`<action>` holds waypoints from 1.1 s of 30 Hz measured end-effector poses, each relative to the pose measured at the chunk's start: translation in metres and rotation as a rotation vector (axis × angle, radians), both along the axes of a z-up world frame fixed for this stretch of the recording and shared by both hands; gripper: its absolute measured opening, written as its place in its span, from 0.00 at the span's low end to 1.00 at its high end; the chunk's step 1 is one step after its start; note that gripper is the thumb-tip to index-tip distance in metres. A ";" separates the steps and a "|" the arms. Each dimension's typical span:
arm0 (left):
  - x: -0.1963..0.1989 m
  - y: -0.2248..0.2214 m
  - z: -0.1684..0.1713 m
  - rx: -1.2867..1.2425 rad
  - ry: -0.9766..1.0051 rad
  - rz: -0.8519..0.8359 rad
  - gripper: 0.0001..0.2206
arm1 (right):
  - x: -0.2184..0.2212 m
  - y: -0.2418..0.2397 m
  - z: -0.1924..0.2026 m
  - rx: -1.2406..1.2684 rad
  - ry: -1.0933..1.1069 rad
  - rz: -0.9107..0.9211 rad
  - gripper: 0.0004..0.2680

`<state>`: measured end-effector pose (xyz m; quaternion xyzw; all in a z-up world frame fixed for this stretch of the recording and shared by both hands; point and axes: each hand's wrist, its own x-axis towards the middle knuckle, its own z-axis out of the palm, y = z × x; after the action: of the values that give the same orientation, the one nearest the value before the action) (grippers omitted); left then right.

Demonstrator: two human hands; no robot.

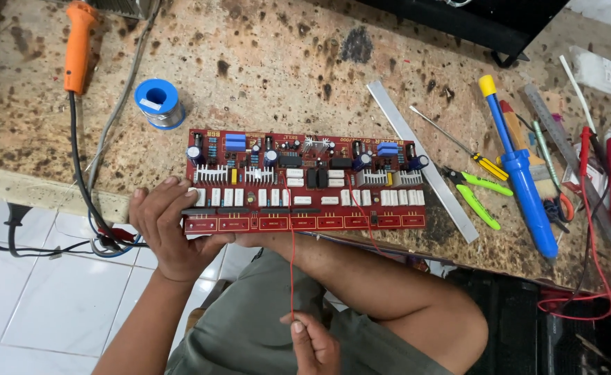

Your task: Attaching a metal heatsink bar to a circuit board using a thermal pad and aligning it manually.

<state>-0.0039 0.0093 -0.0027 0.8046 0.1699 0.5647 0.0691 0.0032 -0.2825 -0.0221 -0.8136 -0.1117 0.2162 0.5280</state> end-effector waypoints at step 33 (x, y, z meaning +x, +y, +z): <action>0.005 0.001 -0.007 -0.050 -0.073 -0.107 0.35 | 0.149 0.056 0.114 -0.078 -1.119 -0.005 0.06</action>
<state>0.0006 0.0099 -0.0094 0.7893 0.1380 0.5849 0.1256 0.1524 -0.2266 0.0923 -0.8235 -0.3649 -0.2459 0.3581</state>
